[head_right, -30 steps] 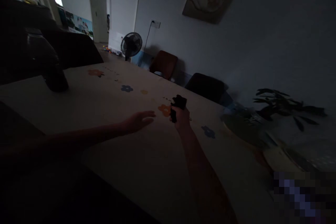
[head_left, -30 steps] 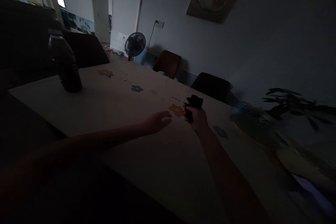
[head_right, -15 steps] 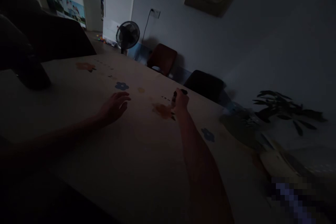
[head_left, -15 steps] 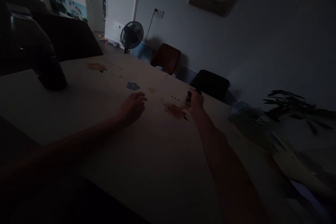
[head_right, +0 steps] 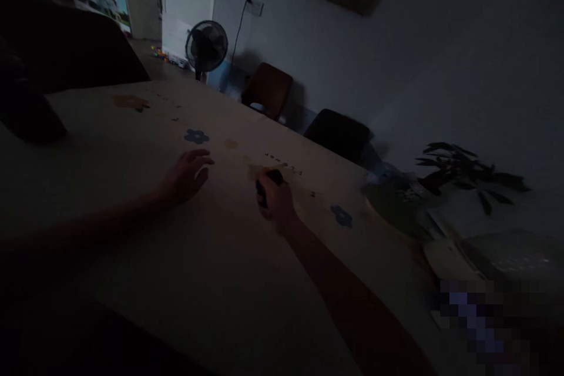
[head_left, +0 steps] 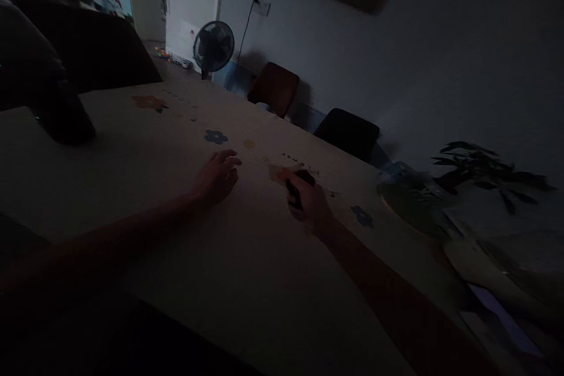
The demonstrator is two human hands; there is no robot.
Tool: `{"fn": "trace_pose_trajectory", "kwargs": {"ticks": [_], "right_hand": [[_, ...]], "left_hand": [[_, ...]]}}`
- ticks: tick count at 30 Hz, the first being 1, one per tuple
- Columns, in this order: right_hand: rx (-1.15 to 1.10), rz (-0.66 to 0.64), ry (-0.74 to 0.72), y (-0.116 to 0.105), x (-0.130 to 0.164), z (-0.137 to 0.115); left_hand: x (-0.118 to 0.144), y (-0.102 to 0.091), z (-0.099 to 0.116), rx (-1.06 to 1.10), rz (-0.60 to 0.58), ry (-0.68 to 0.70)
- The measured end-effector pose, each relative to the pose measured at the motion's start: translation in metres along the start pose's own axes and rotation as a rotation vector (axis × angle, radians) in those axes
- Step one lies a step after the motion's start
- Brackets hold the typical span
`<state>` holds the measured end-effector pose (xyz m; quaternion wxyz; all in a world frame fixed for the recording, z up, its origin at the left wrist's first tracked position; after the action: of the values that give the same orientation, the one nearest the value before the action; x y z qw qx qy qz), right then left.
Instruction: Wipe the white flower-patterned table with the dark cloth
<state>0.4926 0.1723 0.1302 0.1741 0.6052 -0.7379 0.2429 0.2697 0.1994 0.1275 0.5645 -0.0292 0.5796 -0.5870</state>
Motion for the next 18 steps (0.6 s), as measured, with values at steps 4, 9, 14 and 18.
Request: {"fn": "trace_pose_trajectory", "kwargs": {"ticks": [4,9,14,18], "right_hand": [[-0.054,-0.371,-0.054,0.074,-0.027,-0.047],[0.02,-0.463,-0.138,0.088,-0.038,-0.069],[0.164,-0.354,-0.163,0.08,-0.031,-0.044],[0.137,-0.408,-0.162,0.093,-0.015,-0.023]], "left_hand": [[0.0,-0.007,-0.014,-0.021,0.061,-0.026],[0.0,-0.007,-0.008,0.046,0.06,-0.062],[-0.001,0.009,0.007,0.147,-0.071,-0.029],[-0.003,0.015,0.021,0.113,-0.14,0.107]]}}
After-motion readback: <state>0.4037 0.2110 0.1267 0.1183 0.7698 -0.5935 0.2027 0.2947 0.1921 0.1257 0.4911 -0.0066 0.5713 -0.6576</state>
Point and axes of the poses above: each hand's wrist, its own x-axis away from the middle knuckle, its own y-axis out of the palm, z = x × y, the point moved 9 cm from there along -x, towards the middle knuckle, and after that the axes turned 14 degrees about y, right-handed, at the moved point
